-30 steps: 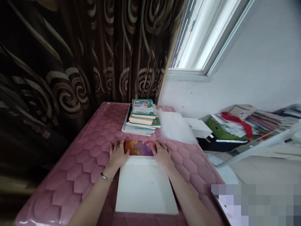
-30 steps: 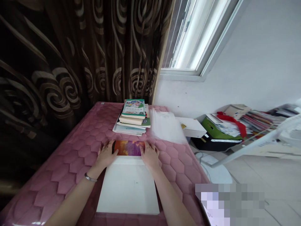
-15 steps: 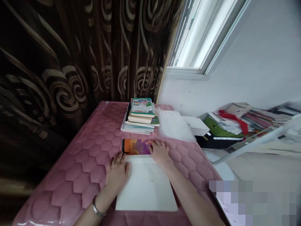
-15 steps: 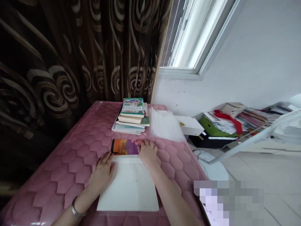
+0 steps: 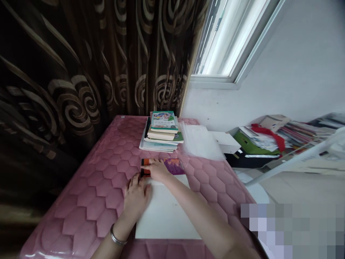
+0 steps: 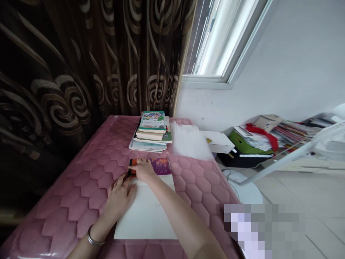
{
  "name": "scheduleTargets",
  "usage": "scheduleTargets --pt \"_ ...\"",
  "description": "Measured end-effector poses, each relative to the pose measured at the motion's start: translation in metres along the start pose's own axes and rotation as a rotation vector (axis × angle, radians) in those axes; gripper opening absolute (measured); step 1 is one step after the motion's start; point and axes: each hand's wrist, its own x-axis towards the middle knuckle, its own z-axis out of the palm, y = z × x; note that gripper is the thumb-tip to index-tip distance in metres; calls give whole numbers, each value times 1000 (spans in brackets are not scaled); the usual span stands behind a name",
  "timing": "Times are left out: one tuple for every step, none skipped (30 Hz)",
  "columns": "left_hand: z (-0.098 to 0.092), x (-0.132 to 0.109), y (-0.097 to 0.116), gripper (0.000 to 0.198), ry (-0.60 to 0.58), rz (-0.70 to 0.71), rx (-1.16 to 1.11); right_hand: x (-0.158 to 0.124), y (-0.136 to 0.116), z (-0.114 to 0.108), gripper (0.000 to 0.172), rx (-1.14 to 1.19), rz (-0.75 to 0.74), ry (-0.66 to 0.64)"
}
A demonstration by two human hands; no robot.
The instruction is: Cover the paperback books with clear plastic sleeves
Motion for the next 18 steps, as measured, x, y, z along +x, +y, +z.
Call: scheduleTargets --pt "0 0 0 44 -1 -3 1 4 1 -1 51 -3 40 8" --pt "1 0 0 45 -1 -8 3 9 3 -1 52 3 83 18" --pt "1 1 -1 45 -1 -13 3 13 3 0 52 18 122 30" --pt "1 1 -1 45 -2 -16 2 16 4 0 52 38 154 40" --pt "1 1 -1 45 -3 -17 1 19 5 1 52 58 178 46" --pt "1 1 -1 46 -3 -16 0 20 6 2 51 77 191 48" --pt "0 1 -1 45 -3 -13 0 21 8 3 50 94 197 48" --pt "0 1 -1 46 -3 -9 -1 19 11 3 49 106 199 53" --pt "0 1 -1 46 -2 -5 0 16 15 3 48 116 203 61" --pt "0 1 -1 46 -1 1 0 12 21 3 47 123 210 72" --pt "0 1 -1 47 2 4 1 5 27 2 47 130 223 87" --pt "0 1 -1 47 6 7 2 -3 35 2 46 139 240 103" --pt "1 1 -1 46 11 9 4 -13 44 1 45 147 263 121" --pt "1 1 -1 46 18 12 6 -24 53 0 44 168 295 146" --pt "2 1 -1 45 24 17 9 -35 63 0 42 193 325 169" --pt "2 1 -1 45 28 24 12 -47 73 0 41 222 358 188" --pt "2 1 -1 45 31 31 16 -58 83 1 41 250 395 207" --pt "1 1 -1 45 32 36 20 -69 92 3 43 274 445 227"
